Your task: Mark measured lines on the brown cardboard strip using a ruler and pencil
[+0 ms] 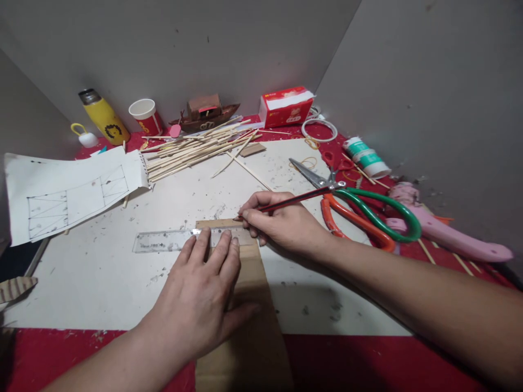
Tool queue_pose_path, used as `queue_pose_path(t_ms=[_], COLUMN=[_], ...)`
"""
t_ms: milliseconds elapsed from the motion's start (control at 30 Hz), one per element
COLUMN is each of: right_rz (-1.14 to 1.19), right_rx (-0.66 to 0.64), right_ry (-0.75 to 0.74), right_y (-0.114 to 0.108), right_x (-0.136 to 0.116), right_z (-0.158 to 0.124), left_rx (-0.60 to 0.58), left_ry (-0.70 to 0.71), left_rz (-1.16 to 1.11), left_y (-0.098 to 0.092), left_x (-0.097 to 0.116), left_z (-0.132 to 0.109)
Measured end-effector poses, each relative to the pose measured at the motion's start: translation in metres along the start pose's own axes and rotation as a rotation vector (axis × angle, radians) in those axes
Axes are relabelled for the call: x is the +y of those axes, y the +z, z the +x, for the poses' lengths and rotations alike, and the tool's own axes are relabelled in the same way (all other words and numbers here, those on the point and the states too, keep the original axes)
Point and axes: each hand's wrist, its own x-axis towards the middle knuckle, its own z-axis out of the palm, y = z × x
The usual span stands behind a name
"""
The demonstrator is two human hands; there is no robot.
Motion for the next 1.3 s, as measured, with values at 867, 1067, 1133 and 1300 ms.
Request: queue_pose_path(t_ms=[867, 1067, 1133, 1300], right_rz=[-0.086, -0.016, 0.055, 0.159], right_rx=[-0.027, -0.021, -0.005, 0.037], right_ry=[-0.064, -0.060, -0.078, -0.185], right_y=[-0.0010, -0.0005, -0.0013, -0.0045], right_x=[0.0032, 0.0034, 0.0037, 0.0060], right_z=[0.0028, 0.0030, 0.0030, 0.0038], left_rx=[0.065, 0.057, 0.053, 0.031], left_ry=[0.018, 0.013, 0.010, -0.001], left_rz=[0.034, 0.023, 0.019, 0.035], left_y=[0.0030, 0.0032, 0.0030, 0.0010], left_x=[-0.0006, -0.0007, -0.0006, 0.0001], left_z=[-0.0012, -0.0021, -0.0029, -0.0042])
